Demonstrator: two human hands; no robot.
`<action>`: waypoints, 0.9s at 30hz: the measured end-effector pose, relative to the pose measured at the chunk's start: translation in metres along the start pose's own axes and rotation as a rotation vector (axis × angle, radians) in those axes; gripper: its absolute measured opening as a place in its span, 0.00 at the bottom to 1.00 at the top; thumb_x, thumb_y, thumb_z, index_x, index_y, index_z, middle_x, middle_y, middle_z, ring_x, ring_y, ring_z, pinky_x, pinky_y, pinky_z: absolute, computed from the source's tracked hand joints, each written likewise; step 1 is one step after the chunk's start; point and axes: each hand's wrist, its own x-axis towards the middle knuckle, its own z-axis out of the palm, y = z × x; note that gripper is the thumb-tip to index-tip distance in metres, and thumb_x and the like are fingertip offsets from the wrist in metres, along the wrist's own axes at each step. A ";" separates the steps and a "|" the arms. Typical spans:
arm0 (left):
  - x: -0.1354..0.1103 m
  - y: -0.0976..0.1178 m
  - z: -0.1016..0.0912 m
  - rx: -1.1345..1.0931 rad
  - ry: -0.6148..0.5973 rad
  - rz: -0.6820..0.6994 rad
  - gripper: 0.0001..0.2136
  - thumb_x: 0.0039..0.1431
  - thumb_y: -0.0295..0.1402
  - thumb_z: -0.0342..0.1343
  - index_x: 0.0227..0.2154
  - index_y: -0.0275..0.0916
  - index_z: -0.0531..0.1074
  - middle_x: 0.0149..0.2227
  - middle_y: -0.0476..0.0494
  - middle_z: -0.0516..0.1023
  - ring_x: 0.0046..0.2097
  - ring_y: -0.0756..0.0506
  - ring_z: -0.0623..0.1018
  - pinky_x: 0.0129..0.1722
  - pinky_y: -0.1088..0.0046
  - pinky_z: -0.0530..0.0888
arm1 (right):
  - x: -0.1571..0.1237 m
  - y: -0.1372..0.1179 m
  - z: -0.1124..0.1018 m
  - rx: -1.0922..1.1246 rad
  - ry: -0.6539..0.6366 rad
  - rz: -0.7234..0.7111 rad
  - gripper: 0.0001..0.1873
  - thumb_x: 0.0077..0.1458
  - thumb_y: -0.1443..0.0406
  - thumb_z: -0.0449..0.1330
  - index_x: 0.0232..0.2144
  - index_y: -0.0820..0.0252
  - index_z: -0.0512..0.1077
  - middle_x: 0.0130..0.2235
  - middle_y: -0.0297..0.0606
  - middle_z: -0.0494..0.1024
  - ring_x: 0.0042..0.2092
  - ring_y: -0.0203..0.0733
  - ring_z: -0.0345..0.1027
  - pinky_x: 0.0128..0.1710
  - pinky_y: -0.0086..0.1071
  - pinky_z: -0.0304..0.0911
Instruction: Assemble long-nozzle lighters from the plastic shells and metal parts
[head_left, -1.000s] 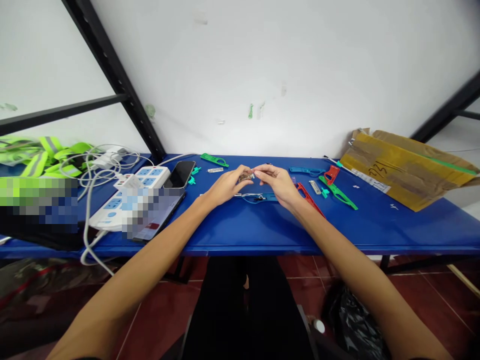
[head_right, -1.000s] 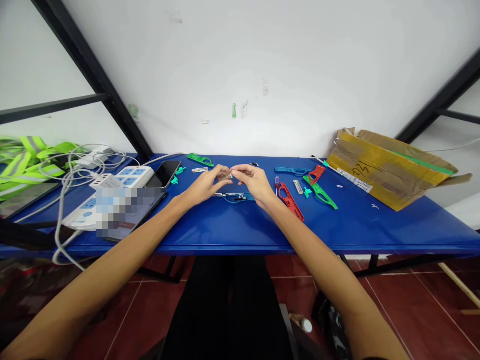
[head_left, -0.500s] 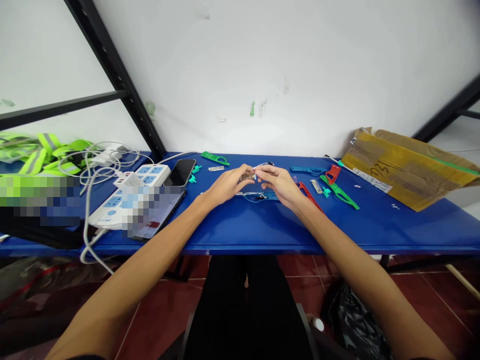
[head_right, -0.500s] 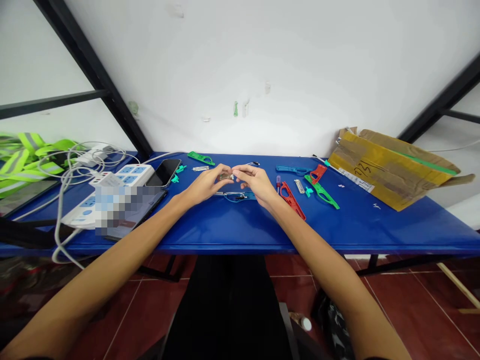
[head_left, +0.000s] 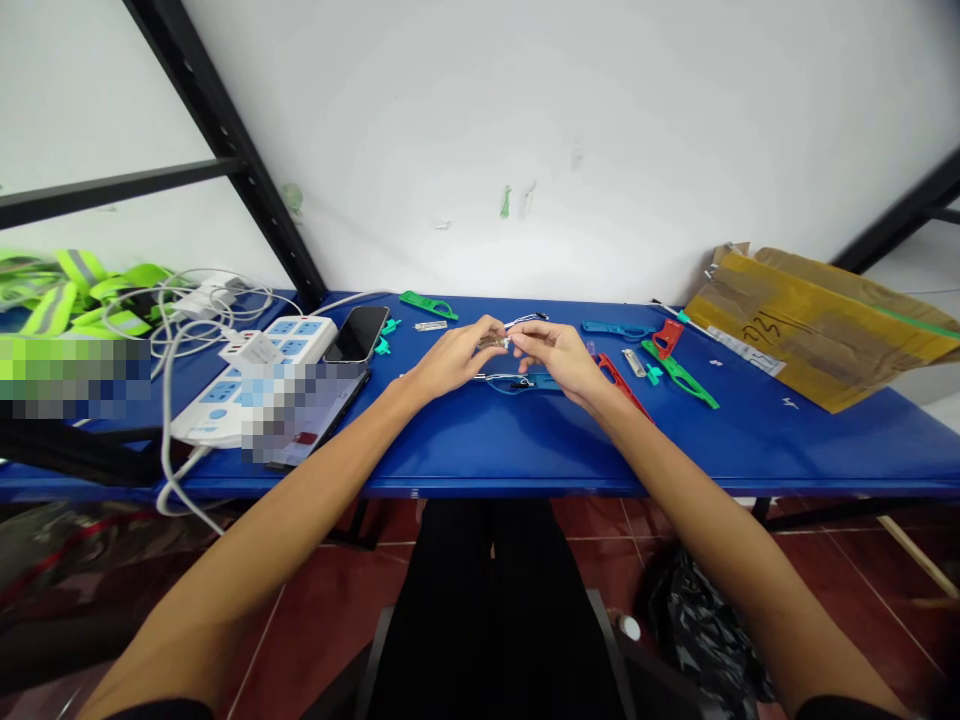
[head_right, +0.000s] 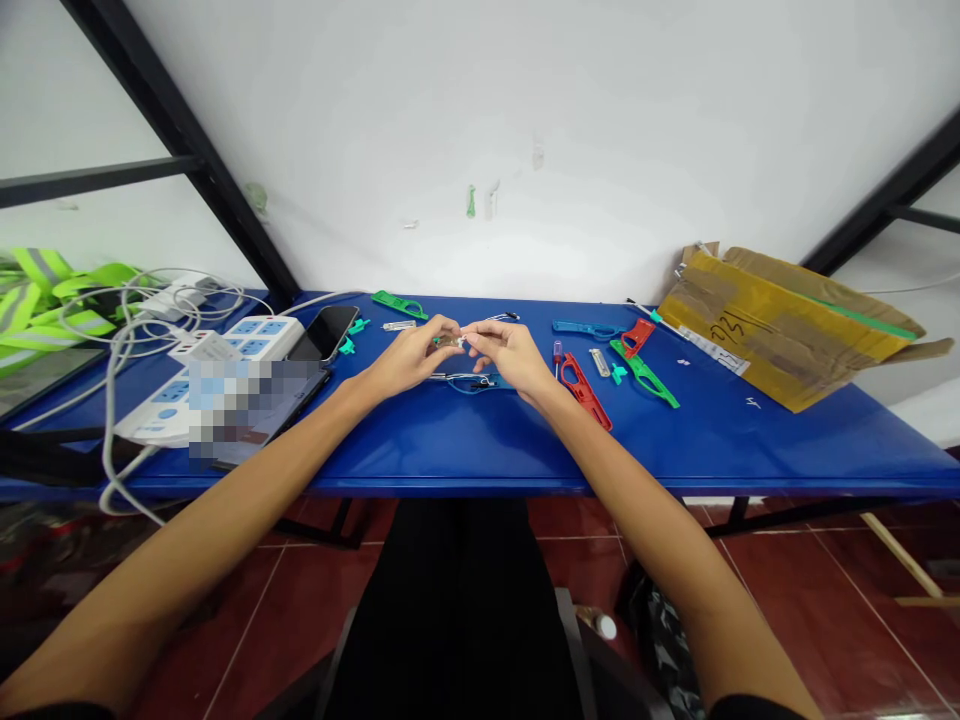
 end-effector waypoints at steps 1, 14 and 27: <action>0.000 0.000 0.000 0.007 -0.003 0.000 0.07 0.75 0.36 0.57 0.51 0.43 0.70 0.51 0.41 0.86 0.49 0.42 0.86 0.48 0.65 0.80 | 0.000 0.001 0.000 -0.027 -0.005 -0.015 0.22 0.48 0.46 0.78 0.37 0.52 0.84 0.35 0.36 0.80 0.36 0.42 0.71 0.33 0.38 0.75; -0.002 0.000 0.000 0.151 0.093 -0.010 0.03 0.74 0.33 0.59 0.46 0.41 0.75 0.46 0.44 0.87 0.44 0.44 0.85 0.41 0.70 0.75 | 0.004 0.015 -0.001 -0.260 0.041 -0.191 0.28 0.58 0.39 0.70 0.38 0.57 0.80 0.31 0.32 0.77 0.28 0.38 0.74 0.34 0.38 0.75; 0.000 0.002 0.001 0.074 0.084 0.004 0.06 0.75 0.35 0.60 0.49 0.40 0.76 0.47 0.42 0.88 0.42 0.46 0.85 0.40 0.71 0.75 | 0.001 0.012 -0.004 -0.203 0.035 -0.181 0.24 0.59 0.42 0.71 0.40 0.56 0.82 0.35 0.35 0.78 0.33 0.38 0.74 0.37 0.37 0.79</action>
